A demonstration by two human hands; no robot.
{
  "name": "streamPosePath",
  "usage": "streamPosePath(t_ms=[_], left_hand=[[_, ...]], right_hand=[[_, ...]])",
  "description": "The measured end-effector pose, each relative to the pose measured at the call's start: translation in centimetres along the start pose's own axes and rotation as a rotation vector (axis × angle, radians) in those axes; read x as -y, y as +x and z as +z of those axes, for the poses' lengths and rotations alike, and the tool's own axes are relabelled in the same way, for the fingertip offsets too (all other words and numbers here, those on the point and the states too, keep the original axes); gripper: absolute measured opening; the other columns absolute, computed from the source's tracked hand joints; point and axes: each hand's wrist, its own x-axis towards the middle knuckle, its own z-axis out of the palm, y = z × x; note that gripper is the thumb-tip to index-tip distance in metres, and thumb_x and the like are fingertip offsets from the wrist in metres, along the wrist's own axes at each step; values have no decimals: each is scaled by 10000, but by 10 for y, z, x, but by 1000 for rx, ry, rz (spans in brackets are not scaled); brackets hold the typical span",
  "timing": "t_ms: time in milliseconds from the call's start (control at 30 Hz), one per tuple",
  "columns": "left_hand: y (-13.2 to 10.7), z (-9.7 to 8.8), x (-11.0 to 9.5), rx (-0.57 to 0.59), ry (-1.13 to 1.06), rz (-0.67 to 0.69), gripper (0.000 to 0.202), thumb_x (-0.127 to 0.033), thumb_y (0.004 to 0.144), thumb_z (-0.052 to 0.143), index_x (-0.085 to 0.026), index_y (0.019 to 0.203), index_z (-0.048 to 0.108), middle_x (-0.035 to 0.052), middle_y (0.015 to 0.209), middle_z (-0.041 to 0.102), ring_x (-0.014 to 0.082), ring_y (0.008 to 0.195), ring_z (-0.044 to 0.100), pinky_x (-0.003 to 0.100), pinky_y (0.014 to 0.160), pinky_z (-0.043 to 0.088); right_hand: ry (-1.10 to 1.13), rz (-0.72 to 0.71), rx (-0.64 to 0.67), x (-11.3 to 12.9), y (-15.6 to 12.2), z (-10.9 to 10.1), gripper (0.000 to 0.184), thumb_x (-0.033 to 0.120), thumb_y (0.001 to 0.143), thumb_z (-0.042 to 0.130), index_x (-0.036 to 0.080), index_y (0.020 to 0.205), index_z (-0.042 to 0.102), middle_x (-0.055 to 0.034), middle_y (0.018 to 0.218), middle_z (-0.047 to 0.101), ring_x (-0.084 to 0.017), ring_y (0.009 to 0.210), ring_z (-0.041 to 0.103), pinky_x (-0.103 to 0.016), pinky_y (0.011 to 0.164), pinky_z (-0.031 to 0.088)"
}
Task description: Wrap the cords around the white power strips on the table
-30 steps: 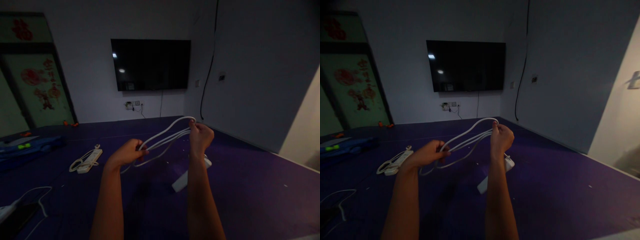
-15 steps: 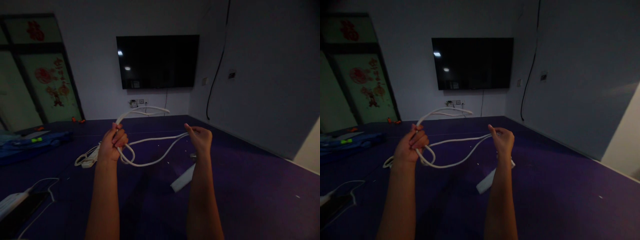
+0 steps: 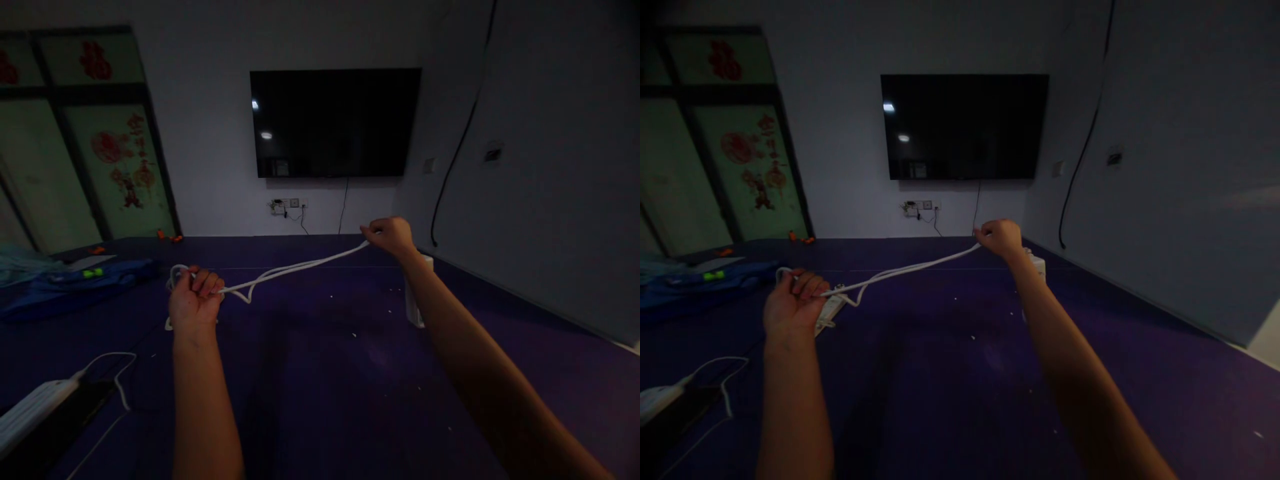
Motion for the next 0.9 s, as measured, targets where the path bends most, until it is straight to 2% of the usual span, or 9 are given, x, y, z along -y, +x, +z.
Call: streamPosePath(t_ms=[133, 267, 400, 500, 567, 700, 800, 900], left_hand=[[8, -7, 0, -61, 8, 36, 401, -223, 958, 216, -169, 610, 408, -77, 396, 300, 60, 298, 250, 190, 381, 258], [15, -14, 0, -97, -31, 127, 395, -242, 959, 209, -177, 628, 414, -68, 413, 317, 73, 319, 275, 194, 393, 251], [16, -22, -10, -149, -91, 233, 404, -281, 967, 169, -182, 646, 395, -70, 404, 320, 76, 328, 269, 194, 401, 232], [10, -28, -22, -167, -96, 307, 400, -298, 973, 139, -188, 661, 363, -79, 404, 315, 75, 335, 271, 190, 409, 237], [2, -33, -33, -196, -99, 402, 398, -308, 977, 116, -191, 666, 335, -89, 406, 297, 70, 337, 269, 181, 408, 237], [-13, -42, -56, -233, -76, 507, 394, -222, 970, 51, -193, 669, 303, -99, 410, 271, 65, 340, 287, 157, 403, 252], [-20, -45, -65, -178, -47, 496, 409, -261, 975, 59, -193, 672, 325, -101, 412, 297, 65, 335, 286, 151, 387, 260], [-20, -40, -64, -123, -56, 396, 421, -291, 977, 101, -180, 652, 344, -97, 407, 298, 46, 313, 249, 137, 353, 226]], right_hand=[[-115, -256, 340, 1, -5, 22, 262, 325, 736, 492, 180, 604, 666, -29, 620, 647, -145, 612, 562, -233, 534, 265], [-175, -383, 528, 6, -21, 39, 253, 285, 728, 482, 163, 646, 687, -54, 657, 671, -148, 616, 575, -239, 523, 249], [-162, -412, 578, 13, -33, 46, 258, 266, 730, 474, 159, 670, 701, -69, 683, 686, -154, 630, 589, -240, 528, 257], [-140, -437, 619, 22, -44, 50, 246, 259, 731, 485, 170, 687, 710, -69, 715, 698, -158, 661, 603, -241, 546, 272], [-127, -439, 646, 29, -55, 54, 236, 248, 729, 495, 173, 697, 716, -71, 726, 702, -159, 676, 611, -238, 556, 284], [-101, -389, 675, 42, -84, 61, 237, 258, 753, 502, 186, 736, 727, -71, 763, 710, -158, 706, 628, -225, 575, 316], [-101, -289, 667, 45, -113, 64, 266, 290, 791, 480, 194, 766, 726, -72, 774, 713, -170, 715, 640, -226, 577, 335], [-125, -158, 650, 43, -147, 63, 311, 309, 829, 436, 199, 776, 722, -80, 796, 717, -188, 734, 651, -238, 571, 352]])
